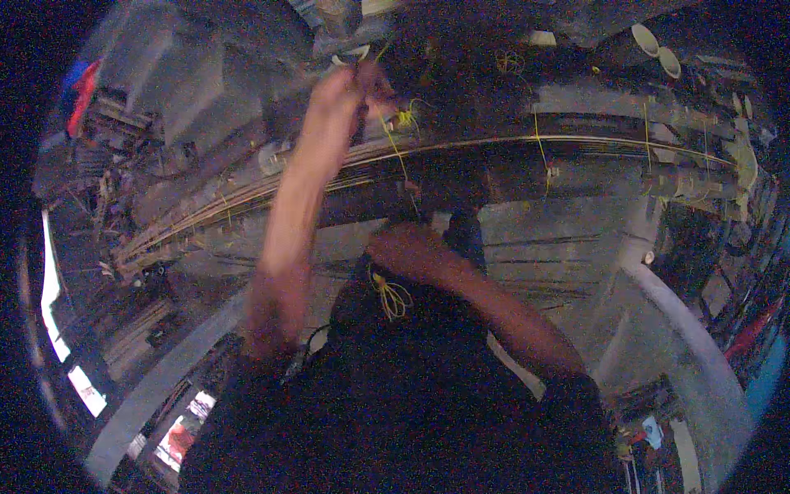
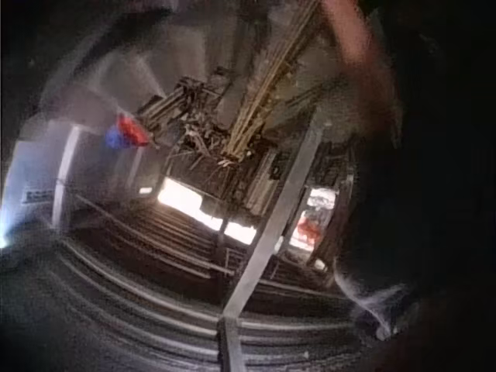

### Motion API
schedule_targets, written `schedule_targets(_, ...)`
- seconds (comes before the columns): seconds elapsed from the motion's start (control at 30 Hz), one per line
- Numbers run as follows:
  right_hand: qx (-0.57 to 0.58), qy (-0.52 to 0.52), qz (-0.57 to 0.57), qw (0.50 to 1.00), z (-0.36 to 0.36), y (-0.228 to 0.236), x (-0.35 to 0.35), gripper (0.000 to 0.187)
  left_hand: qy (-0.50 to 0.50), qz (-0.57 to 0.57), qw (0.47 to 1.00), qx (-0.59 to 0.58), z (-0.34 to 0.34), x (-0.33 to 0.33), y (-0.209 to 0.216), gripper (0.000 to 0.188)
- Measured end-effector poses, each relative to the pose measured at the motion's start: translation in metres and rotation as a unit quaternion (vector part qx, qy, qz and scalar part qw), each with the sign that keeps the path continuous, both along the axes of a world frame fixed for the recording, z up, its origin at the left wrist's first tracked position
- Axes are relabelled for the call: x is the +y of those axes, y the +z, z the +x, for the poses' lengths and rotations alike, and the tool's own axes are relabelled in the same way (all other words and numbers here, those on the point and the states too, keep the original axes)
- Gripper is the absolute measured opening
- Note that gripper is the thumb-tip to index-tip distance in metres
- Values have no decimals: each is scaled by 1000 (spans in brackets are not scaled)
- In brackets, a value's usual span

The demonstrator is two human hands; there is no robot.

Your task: The person ties a yellow rope around a bundle of bamboo sticks that are resting on a wooden frame. They repeatedly wrap and knot the rope to secure the sticks together.

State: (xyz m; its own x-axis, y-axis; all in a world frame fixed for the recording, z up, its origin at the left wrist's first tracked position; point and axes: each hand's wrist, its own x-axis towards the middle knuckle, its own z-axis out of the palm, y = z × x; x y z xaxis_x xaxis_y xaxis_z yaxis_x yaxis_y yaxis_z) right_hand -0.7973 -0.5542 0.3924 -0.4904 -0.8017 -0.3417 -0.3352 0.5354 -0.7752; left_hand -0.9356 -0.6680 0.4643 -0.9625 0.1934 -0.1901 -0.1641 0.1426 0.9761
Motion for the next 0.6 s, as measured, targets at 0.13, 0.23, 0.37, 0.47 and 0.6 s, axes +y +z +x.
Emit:
schedule_targets(0.13, 56, 30, 37, 997, 9, -8, 6, 20, 1, -305, 946, 107, -67, -16, -118, 33)
schedule_targets(0.23, 142, -38, -42, 988, 19, 15, 3, 23, -89, -352, 917, 167, -84, -42, -141, 37)
schedule_targets(0.37, -6, -87, -37, 995, 65, 77, -3, 42, -87, -343, 922, 155, -50, -145, -73, 38)
schedule_targets(0.47, -350, -403, -185, 825, 83, 47, -104, 37, -30, -343, 917, 201, -33, -232, -70, 37)
schedule_targets(0.6, -296, -421, -87, 853, 82, -5, -163, 23, -51, -313, 937, 144, 30, -245, -21, 33)
